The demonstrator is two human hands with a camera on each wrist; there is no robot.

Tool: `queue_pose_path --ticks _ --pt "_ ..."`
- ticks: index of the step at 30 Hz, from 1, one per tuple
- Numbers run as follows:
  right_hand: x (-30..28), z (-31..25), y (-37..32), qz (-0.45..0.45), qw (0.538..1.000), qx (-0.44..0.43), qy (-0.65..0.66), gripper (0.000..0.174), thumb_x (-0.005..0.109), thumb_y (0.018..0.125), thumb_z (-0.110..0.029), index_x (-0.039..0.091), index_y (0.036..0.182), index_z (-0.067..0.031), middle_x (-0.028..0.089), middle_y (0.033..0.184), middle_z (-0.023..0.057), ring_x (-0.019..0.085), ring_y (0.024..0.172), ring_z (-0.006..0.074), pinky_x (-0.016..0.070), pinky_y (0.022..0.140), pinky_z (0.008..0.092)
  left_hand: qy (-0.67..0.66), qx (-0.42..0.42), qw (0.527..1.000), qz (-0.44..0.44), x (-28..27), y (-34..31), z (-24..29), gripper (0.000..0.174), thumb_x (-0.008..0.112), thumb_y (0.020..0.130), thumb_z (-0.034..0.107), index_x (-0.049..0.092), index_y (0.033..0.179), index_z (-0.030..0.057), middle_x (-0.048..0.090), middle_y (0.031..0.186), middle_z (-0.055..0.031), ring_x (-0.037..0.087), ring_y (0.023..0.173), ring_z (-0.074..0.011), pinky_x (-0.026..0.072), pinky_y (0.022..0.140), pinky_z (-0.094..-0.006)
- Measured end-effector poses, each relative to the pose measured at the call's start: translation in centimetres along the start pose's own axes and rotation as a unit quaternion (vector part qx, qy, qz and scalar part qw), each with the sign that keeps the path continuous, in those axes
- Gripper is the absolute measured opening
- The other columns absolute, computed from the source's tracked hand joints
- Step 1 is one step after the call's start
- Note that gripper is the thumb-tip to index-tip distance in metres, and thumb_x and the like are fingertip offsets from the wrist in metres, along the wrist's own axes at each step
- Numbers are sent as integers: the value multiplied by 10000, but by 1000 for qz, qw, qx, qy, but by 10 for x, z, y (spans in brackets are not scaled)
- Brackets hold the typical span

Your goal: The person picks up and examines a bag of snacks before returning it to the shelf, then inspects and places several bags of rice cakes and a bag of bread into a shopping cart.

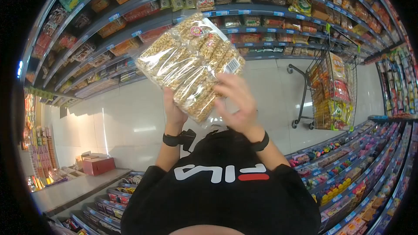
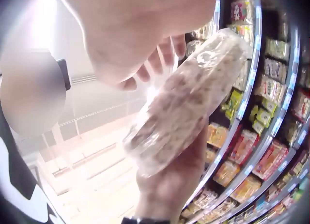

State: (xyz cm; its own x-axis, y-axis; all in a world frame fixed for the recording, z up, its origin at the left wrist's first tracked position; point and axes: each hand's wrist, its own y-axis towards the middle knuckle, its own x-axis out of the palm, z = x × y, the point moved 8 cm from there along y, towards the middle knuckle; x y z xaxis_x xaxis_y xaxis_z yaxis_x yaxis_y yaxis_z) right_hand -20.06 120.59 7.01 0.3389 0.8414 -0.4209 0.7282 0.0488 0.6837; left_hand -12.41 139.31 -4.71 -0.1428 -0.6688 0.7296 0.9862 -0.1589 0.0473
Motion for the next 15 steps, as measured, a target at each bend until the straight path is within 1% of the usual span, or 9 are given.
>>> queue_pose_path --ticks 1,2,3,5,6,8,11,12,15 --pt "-12 10 -2 63 997 36 -29 350 712 848 -102 676 1187 -21 624 1332 183 566 1251 325 436 1050 439 -17 -28 999 6 -7 -5 -3 595 518 1037 442 432 1422 -2 570 1371 -162 592 1227 -270 505 1025 -419" --pt "-24 21 -7 124 988 70 -58 360 704 873 -137 667 1210 -16 626 1331 175 561 1262 295 430 1056 433 -7 -57 998 -2 -11 -11 -4 649 423 1050 526 419 1442 8 550 1401 -168 590 1234 -282 502 1030 -428" --pt "-28 41 -12 141 979 147 -1 398 690 890 -161 639 1256 -12 618 1344 165 556 1267 274 423 1064 421 -15 -66 998 2 -13 -15 -2 659 423 1048 533 415 1448 10 548 1404 -168 589 1234 -285 501 1032 -429" --pt "-31 78 -28 168 935 291 114 477 662 923 -208 583 1348 -5 603 1371 146 545 1277 233 409 1081 397 -33 -80 996 13 -15 -24 3 677 422 1044 546 406 1460 12 545 1411 -167 588 1235 -289 498 1036 -432" --pt "-23 92 -39 135 898 349 230 528 655 929 -231 536 1391 -3 592 1383 140 539 1283 224 403 1088 385 -36 -92 995 20 -18 -27 4 692 428 1041 553 396 1468 9 550 1406 -156 592 1226 -284 494 1040 -427" --pt "-2 104 -60 60 773 446 447 636 641 941 -277 443 1479 0 569 1407 127 526 1295 207 389 1100 360 -15 -117 993 28 -52 -32 -10 755 412 1019 614 392 1474 12 547 1399 -177 591 1222 -311 526 1002 -463" --pt "9 86 -63 14 753 444 485 669 653 907 -276 436 1475 3 589 1366 118 586 1220 193 480 1010 328 43 -147 988 20 -68 -37 -10 791 434 999 644 390 1476 14 551 1388 -180 601 1206 -320 548 977 -476" --pt "7 75 -62 28 765 477 432 687 661 898 -313 437 1466 1 601 1345 106 602 1198 192 497 993 339 67 -156 985 13 -70 -39 -9 794 450 995 643 391 1476 14 554 1385 -177 606 1199 -318 551 974 -473" --pt "16 82 -72 50 757 483 438 655 659 899 -305 457 1444 -2 612 1323 102 612 1179 193 490 1000 339 42 -158 986 -19 -72 -42 -8 689 520 1016 538 420 1438 2 589 1330 -135 617 1172 -240 553 938 -391"
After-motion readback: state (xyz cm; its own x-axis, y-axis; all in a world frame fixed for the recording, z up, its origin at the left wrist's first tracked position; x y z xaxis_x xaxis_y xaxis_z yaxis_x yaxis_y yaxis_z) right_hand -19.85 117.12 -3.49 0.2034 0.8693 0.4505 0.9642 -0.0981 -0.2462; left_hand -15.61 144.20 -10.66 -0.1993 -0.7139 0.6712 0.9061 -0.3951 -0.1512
